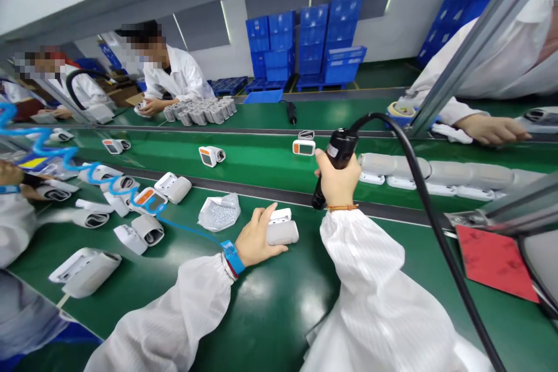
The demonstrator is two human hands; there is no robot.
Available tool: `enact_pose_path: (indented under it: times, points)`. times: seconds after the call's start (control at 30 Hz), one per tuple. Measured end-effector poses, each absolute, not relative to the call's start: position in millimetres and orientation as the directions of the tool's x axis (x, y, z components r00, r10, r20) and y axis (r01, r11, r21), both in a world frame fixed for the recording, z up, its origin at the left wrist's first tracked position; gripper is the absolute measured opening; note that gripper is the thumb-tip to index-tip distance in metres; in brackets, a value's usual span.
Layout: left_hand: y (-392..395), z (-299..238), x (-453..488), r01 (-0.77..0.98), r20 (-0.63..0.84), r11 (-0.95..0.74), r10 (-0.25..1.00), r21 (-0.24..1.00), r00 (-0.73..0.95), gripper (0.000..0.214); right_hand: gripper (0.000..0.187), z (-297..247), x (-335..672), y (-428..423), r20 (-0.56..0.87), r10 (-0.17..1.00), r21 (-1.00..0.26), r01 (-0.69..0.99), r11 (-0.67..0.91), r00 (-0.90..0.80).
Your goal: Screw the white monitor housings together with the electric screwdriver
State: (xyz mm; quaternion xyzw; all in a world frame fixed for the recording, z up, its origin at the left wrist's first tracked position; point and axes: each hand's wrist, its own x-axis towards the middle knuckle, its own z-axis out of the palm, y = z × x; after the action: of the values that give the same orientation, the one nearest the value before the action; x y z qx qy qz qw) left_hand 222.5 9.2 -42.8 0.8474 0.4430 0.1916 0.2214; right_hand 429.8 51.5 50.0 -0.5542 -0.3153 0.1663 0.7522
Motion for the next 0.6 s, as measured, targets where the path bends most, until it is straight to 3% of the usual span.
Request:
enact_pose_path:
  times: [0.1,0.17,0.27,0.33,0.4,0.5,0.6]
  points:
    - [14.3,-39.2,218.7,0.604,0.155,-0.468,0.854,0.645,0.496,0.106,0.033,50.5,427.7,50.9,0.272,0.596,-0.941,0.079,0.329,0.755]
    - [23.0,-34.9,216.6,0.507,0.169,-0.378,0.896,0.775,0.410,0.106,0.033,52.6,427.4,49.1,0.257,0.599,-0.943,0.061,0.328,0.758]
    - [47.5,-25.3,219.9,0.189,-0.027,-0.022,0.967,0.982,0.253,0.087,0.032,54.7,428.8,48.1,0.236,0.601,-0.945,0.036,0.325,0.763]
    - [70.6,-18.0,229.0,-0.032,-0.191,0.203,0.957,0.979,0.219,0.062,0.032,54.9,430.1,48.5,0.226,0.602,-0.947,0.027,0.321,0.766]
    - [96.7,-11.6,242.5,-0.131,-0.233,0.261,0.953,0.957,0.193,0.043,0.032,54.3,430.8,49.0,0.226,0.602,-0.947,0.029,0.319,0.766]
    - [136.1,-5.7,262.3,-0.094,-0.186,0.195,0.977,0.976,0.100,0.036,0.031,52.1,430.9,49.7,0.240,0.604,-0.947,0.048,0.317,0.760]
    - [168.7,-2.3,267.5,0.097,-0.129,0.130,0.991,0.987,-0.017,0.047,0.032,49.5,430.7,50.6,0.257,0.613,-0.947,0.068,0.315,0.747]
